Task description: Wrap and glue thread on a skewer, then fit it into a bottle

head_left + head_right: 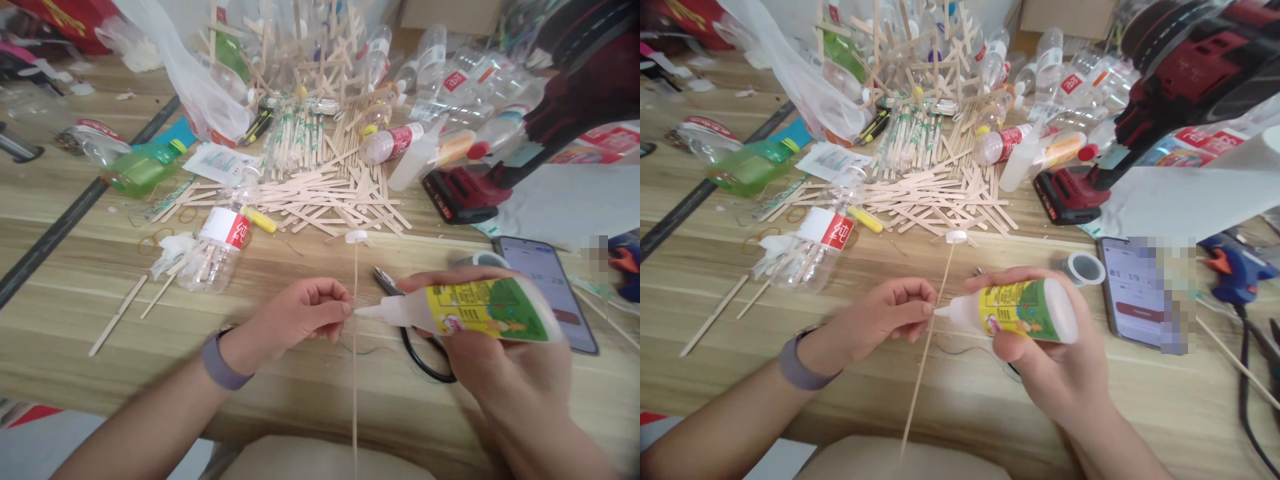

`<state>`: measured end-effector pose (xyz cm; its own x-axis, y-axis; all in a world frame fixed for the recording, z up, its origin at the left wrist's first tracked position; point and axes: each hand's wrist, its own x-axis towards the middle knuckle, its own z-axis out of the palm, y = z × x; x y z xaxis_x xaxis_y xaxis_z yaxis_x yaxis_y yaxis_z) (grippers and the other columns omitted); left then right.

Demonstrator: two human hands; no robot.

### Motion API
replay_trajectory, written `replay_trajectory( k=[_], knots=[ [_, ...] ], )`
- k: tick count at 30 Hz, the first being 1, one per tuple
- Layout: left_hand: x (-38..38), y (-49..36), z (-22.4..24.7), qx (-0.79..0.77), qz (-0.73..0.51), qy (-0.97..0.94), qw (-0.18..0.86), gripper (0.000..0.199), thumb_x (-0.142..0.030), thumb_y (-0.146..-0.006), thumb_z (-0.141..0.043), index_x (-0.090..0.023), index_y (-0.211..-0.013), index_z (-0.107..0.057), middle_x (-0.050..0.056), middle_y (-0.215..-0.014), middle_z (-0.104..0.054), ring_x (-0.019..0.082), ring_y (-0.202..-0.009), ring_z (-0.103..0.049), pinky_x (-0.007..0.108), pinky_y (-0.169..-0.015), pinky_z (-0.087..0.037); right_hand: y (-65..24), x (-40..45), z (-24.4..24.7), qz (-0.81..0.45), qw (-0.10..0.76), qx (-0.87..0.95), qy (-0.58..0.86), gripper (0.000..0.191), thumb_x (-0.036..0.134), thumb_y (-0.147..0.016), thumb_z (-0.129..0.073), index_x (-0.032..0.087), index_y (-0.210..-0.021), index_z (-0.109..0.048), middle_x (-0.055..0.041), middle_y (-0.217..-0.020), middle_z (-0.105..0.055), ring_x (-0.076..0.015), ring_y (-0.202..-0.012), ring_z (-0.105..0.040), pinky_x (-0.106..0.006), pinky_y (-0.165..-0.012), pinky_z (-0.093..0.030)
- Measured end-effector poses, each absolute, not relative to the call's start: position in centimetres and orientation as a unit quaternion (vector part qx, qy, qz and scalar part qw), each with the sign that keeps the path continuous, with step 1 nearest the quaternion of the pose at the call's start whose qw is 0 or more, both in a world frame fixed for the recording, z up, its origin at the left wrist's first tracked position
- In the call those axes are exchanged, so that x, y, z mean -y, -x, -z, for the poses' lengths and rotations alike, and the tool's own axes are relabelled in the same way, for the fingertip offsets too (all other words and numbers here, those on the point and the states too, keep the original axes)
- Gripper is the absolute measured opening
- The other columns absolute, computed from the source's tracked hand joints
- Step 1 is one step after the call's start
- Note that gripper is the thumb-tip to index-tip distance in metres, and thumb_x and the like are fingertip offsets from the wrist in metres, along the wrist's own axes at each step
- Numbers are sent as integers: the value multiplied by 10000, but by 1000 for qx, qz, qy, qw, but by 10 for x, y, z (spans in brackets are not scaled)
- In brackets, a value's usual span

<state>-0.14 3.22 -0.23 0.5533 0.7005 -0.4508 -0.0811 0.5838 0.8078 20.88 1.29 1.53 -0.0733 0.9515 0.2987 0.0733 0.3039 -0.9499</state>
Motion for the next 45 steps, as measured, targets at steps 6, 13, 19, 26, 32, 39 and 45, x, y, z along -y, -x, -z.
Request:
replay_trajectory(
  k=[6,13,19,26,32,39,45],
  knots=[
    [-32,1,2,-413,-234,-394,787,146,-304,-797,-611,-180,-747,-551,-70,-522,-519,49,-463,-379,196,-441,-198,-209,-13,-16,-390,532,623,421,332,389,-764,-738,263,-1046,-617,-54,-957,-750,-231,-856,-710,-308,-669,-585],
    [-32,2,2,-411,-234,-397,786,148,-305,-811,-609,-180,-759,-548,-71,-530,-516,47,-466,-375,196,-439,-189,-209,-10,-21,-369,529,632,429,343,411,-739,-754,279,-1027,-624,-32,-954,-750,-238,-879,-703,-329,-750,-580],
    [-33,1,0,-405,-243,-391,790,126,-272,-795,-603,-178,-737,-542,-73,-526,-498,52,-476,-398,194,-458,-227,-205,-9,-26,-313,523,662,436,320,408,-730,-759,286,-996,-628,-35,-906,-762,-267,-792,-718,-364,-688,-590],
    [-33,0,1,-402,-247,-385,793,128,-274,-793,-614,-175,-742,-550,-74,-540,-506,49,-481,-405,191,-478,-264,-205,-9,-25,-275,511,689,434,249,318,-776,-718,288,-1002,-619,-15,-916,-761,-232,-786,-720,-328,-698,-583],
    [-33,0,1,-402,-244,-390,792,117,-259,-802,-602,-172,-744,-550,-72,-527,-502,49,-472,-397,192,-462,-246,-207,-9,-24,-265,502,695,441,284,351,-751,-742,297,-1003,-621,-15,-903,-762,-258,-763,-714,-372,-691,-580],
    [-32,0,1,-405,-244,-394,788,136,-285,-785,-612,-179,-737,-543,-74,-532,-499,52,-473,-397,196,-461,-237,-208,-8,-24,-260,497,699,443,274,405,-774,-712,291,-1005,-619,-13,-909,-761,-239,-779,-712,-349,-699,-568],
    [-33,-1,1,-415,-243,-394,783,143,-292,-770,-615,-177,-723,-545,-72,-526,-498,55,-467,-393,203,-459,-231,-208,-7,-24,-265,488,698,453,255,389,-770,-720,297,-988,-623,1,-895,-760,-225,-764,-708,-336,-708,-552]
  ],
)
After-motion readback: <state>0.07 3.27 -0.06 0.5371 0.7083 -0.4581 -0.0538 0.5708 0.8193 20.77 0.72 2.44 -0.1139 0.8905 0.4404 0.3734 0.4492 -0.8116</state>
